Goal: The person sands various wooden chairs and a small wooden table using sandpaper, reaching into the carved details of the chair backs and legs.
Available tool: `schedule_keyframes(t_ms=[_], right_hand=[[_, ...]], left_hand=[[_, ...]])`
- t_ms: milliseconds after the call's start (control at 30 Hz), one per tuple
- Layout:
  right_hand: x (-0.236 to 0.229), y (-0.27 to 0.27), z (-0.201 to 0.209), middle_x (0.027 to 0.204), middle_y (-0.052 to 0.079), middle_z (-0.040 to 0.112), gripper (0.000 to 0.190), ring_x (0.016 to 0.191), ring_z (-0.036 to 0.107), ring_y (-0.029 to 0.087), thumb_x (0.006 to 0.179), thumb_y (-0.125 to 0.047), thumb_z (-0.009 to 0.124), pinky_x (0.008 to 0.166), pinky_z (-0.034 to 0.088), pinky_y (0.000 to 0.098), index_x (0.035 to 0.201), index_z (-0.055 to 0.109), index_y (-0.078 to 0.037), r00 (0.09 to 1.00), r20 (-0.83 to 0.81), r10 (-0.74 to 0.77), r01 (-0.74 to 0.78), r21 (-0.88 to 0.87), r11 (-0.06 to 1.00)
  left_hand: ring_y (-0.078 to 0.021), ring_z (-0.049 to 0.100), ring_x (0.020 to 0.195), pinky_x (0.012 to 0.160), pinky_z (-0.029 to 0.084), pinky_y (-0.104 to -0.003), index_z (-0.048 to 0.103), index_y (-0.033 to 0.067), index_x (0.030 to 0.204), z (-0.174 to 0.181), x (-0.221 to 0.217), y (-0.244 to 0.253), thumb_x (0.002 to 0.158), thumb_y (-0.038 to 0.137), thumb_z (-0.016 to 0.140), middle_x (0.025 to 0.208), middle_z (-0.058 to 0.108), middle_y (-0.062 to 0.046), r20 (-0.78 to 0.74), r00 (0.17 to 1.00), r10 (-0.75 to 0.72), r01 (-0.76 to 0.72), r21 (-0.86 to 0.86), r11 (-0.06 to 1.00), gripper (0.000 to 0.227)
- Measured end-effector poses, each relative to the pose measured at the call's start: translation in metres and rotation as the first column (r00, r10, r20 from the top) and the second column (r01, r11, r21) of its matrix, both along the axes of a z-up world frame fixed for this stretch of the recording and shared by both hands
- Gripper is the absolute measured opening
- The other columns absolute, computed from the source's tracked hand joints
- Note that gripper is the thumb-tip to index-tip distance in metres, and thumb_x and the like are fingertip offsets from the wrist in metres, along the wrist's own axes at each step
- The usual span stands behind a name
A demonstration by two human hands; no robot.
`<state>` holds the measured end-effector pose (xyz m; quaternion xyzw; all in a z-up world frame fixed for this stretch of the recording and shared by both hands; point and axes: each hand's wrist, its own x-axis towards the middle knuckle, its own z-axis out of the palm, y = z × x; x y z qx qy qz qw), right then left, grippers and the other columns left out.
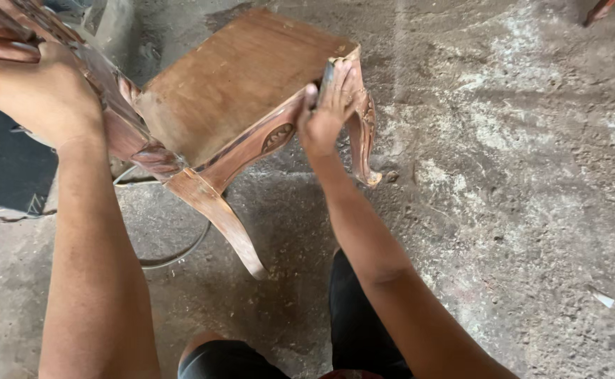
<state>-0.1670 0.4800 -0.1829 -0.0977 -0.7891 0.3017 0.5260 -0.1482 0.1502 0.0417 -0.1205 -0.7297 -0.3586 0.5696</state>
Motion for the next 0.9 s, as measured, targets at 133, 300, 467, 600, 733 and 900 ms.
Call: schedule_keyframes(t_ms=[133,300,467,600,733,900], right_hand=[[0.002,0.067,-0.019,0.169,0.006,0.034,0.052,0.161,0.017,0.033,0.111,-0.022,0.054,0.13,0.005,0.0648,0.16,0.041,-0.011,0.981,0.154,-0.122,0.103,0.123,0.987],[0.077,0.121,-0.059,0.163,0.008,0.047,0.05,0.157,0.027,0.033,0.108,-0.019,0.057,0.126,0.013,0.0625,0.157,0.05,-0.013,0.972,0.209,0.106,-0.187,0.416,0.89],[0.073,0.153,-0.032,0.148,0.011,0.059,0.035,0.15,0.048,0.029,0.105,-0.013,0.054,0.133,0.02,0.0572,0.138,0.065,-0.021,0.96,0.26,0.107,-0.184,0.292,0.938],[0.07,0.107,-0.057,0.154,0.019,0.058,0.042,0.147,0.045,0.043,0.109,-0.009,0.051,0.127,0.014,0.0599,0.15,0.059,-0.003,0.988,0.097,0.117,-0.145,0.364,0.92],[0.139,0.112,-0.126,0.146,0.009,0.06,0.041,0.143,0.049,0.038,0.099,-0.011,0.056,0.119,0.012,0.0643,0.14,0.063,-0.014,0.897,0.437,0.07,-0.216,0.294,0.931],[0.137,0.137,-0.149,0.147,0.012,0.056,0.038,0.139,0.048,0.03,0.1,-0.013,0.052,0.127,0.02,0.0559,0.136,0.063,-0.012,0.908,0.382,0.172,-0.139,-0.111,0.984]], left_hand=[[-0.0266,0.081,0.098,0.087,0.063,-0.035,0.063,-0.003,0.104,-0.003,-0.004,-0.007,0.09,-0.013,0.061,0.107,0.077,-0.014,0.042,0.992,-0.119,0.119,0.008,0.993,0.017],[-0.025,0.078,0.094,0.087,0.061,-0.038,0.064,-0.0001,0.1,-0.015,-0.029,-0.022,0.088,-0.005,0.062,0.103,0.076,-0.011,0.062,0.998,0.001,0.0,-0.023,1.0,0.014],[-0.0197,0.078,0.08,0.072,0.059,-0.035,0.067,0.0031,0.097,-0.014,-0.032,-0.022,0.097,0.008,0.063,0.09,0.078,-0.004,0.266,0.964,-0.008,-0.014,0.08,0.997,0.007],[-0.0124,0.078,0.073,0.062,0.059,-0.031,0.073,0.0103,0.098,-0.031,-0.052,-0.046,0.106,0.017,0.059,0.084,0.077,0.002,0.42,0.906,0.053,-0.076,0.037,0.996,0.018],[-0.02,0.072,0.069,0.052,0.055,-0.034,0.069,0.006,0.095,-0.074,-0.098,-0.095,0.103,0.014,0.059,0.089,0.074,-0.007,-0.01,0.881,0.474,-0.372,-0.634,0.678,0.015],[-0.0251,0.068,0.068,0.054,0.052,-0.039,0.071,0.0049,0.097,-0.078,-0.104,-0.113,0.107,0.012,0.056,0.081,0.07,-0.009,0.386,0.877,0.285,-0.054,-0.512,0.857,0.019]])
